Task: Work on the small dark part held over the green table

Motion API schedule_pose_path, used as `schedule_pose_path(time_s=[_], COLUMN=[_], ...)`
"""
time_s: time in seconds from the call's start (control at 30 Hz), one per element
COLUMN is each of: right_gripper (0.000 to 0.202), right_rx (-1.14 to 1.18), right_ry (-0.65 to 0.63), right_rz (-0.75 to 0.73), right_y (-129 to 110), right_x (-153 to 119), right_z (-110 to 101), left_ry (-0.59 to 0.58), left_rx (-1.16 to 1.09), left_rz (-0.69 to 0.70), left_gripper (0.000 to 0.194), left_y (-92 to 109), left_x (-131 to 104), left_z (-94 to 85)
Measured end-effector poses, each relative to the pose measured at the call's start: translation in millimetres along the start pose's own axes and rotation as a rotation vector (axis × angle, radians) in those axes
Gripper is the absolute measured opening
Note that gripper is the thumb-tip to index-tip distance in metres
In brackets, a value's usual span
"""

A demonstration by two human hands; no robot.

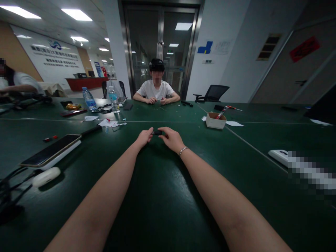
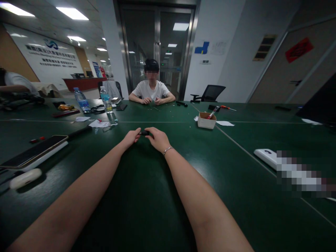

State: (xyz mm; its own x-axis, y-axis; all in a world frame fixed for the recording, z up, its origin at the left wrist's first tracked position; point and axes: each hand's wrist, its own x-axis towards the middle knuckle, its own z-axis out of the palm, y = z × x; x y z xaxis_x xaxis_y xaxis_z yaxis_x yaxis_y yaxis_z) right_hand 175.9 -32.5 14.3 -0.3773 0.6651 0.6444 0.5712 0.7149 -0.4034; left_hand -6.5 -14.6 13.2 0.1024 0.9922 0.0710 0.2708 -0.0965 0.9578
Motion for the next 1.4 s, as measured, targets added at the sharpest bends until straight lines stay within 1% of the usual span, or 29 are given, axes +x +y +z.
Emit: schedule_pose_path(time_s=[0.07, 0.13, 0.3, 0.43, 0.5, 0.63, 0.67, 0.77, 0.83, 0.97, 1.1, 1.23, 1.4], right_gripper=[0.033, 0.033, 0.032, 0.031, 0.030, 0.028, 0.027, 0.027, 0.027, 0.027, 0.028, 0.028, 0.027], right_rx=[0.044, 0.119, 0.275, 0.324, 0.339, 0.338, 0.336, 0.352, 0.378, 0.411, 0.409, 0.417, 0.431], right_ry=[0.024, 0.016, -0.011, -0.022, -0.032, -0.041, -0.041, -0.037, -0.033, -0.045, -0.047, -0.059, -0.063], right_rz=[0.078, 0.162, 0.304, 0.380, 0.410, 0.414, 0.411, 0.425, 0.445, 0.442, 0.438, 0.435, 0.427], right_y=[4.0, 10.6, 26.4, 27.8, 25.9, 24.3, 24.5, 25.6, 26.4, 28.9, 30.7, 30.2, 30.3], right_x=[0.2, 0.3, -0.7, -0.6, -0.2, 0.1, 0.1, -0.1, -0.2, -0.7, -1.2, -1.1, -0.9], right_z=[3.9, 8.5, 14.9, 13.3, 12.2, 11.1, 10.9, 10.1, 9.8, 10.6, 12.1, 11.8, 11.0], left_ry=[0.004, -0.011, -0.055, -0.031, -0.023, -0.019, -0.008, 0.049, 0.059, -0.001, 0.035, -0.021, -0.040], left_rx=[0.003, 0.007, 0.028, 0.018, -0.004, -0.015, -0.013, 0.002, 0.005, 0.034, 0.096, 0.074, 0.105], left_rz=[0.027, 0.052, 0.124, 0.167, 0.185, 0.148, 0.158, 0.245, 0.258, 0.221, 0.247, 0.216, 0.230], left_gripper=[0.047, 0.045, 0.038, 0.028, 0.028, 0.026, 0.025, 0.017, 0.019, 0.025, 0.027, 0.027, 0.033], left_y=[-0.6, -1.9, -7.1, -11.0, -12.1, -11.2, -10.6, -8.9, -9.2, -12.4, -14.0, -12.2, -12.0], left_x=[-1.4, -2.3, -0.1, 2.8, 3.6, 4.1, 3.9, 3.1, 2.6, 3.0, 3.3, 1.7, 0.8], left_z=[0.0, 0.8, 4.8, 6.6, 6.9, 7.6, 8.0, 9.1, 9.6, 10.3, 10.4, 9.5, 8.7])
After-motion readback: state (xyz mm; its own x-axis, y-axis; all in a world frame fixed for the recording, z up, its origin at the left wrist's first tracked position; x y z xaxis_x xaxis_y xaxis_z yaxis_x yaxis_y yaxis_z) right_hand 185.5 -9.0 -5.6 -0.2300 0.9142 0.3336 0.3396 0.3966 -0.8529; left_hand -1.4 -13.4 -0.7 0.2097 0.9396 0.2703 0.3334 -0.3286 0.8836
